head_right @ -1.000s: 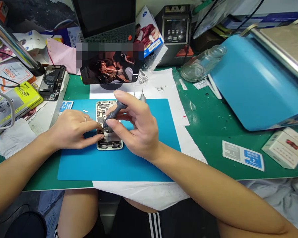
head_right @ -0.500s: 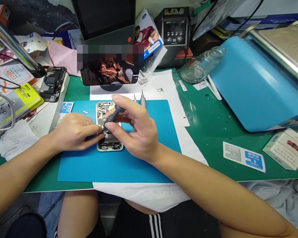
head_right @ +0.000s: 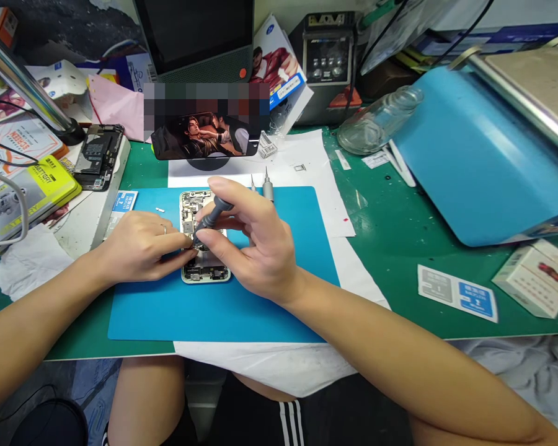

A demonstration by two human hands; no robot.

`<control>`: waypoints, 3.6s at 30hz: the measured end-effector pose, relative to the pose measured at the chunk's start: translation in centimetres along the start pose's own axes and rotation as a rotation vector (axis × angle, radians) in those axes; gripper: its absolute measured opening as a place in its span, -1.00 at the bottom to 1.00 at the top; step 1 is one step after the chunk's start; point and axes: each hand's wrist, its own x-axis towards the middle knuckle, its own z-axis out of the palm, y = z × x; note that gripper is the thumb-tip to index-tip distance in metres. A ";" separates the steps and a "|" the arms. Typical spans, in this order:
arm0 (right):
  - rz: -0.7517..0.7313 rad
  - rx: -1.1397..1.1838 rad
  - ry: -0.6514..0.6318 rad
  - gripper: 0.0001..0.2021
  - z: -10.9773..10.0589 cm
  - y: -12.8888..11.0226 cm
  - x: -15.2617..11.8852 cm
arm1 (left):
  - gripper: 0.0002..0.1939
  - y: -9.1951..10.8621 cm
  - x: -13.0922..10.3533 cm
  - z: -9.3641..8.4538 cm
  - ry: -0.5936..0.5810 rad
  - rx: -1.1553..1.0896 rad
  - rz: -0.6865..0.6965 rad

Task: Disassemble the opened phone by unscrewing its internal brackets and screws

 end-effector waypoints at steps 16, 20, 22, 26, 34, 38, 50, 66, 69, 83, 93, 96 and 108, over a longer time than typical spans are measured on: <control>0.045 0.038 -0.009 -0.36 -0.3 0.0 0.1 | -0.66 -0.1 -0.1 0.2 0.021 0.008 -0.010; 0.039 0.036 -0.007 -0.35 -0.3 0.0 0.2 | -0.67 -0.1 -0.1 0.2 0.025 0.000 -0.016; 0.045 0.039 -0.006 -0.36 -0.3 0.0 0.2 | -0.68 -0.1 -0.1 0.2 0.021 -0.007 -0.018; 0.058 0.035 0.002 -0.39 -0.3 0.0 0.2 | -0.68 -0.1 -0.1 0.1 0.010 -0.004 -0.020; 0.050 0.018 0.003 -0.35 -0.2 0.1 0.1 | -0.68 -0.2 -0.1 0.2 0.009 -0.013 -0.028; 0.067 0.003 0.000 -0.37 -0.3 0.0 0.1 | -0.67 -0.2 -0.2 0.2 -0.002 -0.007 -0.038; 0.068 -0.013 0.014 -0.38 -0.2 0.3 -0.2 | -0.71 -0.2 -0.1 0.0 -0.013 -0.037 -0.050; 0.079 -0.012 0.017 -0.41 -0.2 0.3 -0.1 | -0.69 -0.2 -0.2 0.1 -0.003 0.004 -0.043; 0.081 -0.020 0.021 -0.40 -0.2 0.4 -0.1 | -0.69 -0.2 -0.2 0.2 0.006 0.009 -0.042; 0.096 0.013 0.005 -0.41 -0.1 0.4 -0.2 | -0.71 -0.2 -0.1 0.2 0.016 0.001 -0.041; 0.089 -0.008 -0.018 -0.39 -0.3 0.5 -0.2 | -0.67 0.0 0.0 0.1 0.018 -0.015 -0.050; 0.107 -0.012 -0.030 -0.40 -0.3 0.4 -0.3 | -0.67 0.0 0.0 0.1 0.032 -0.026 -0.050; 0.194 -0.011 -0.020 -0.45 -0.5 0.6 -0.4 | -0.50 0.0 0.3 -0.6 0.051 -0.118 -0.162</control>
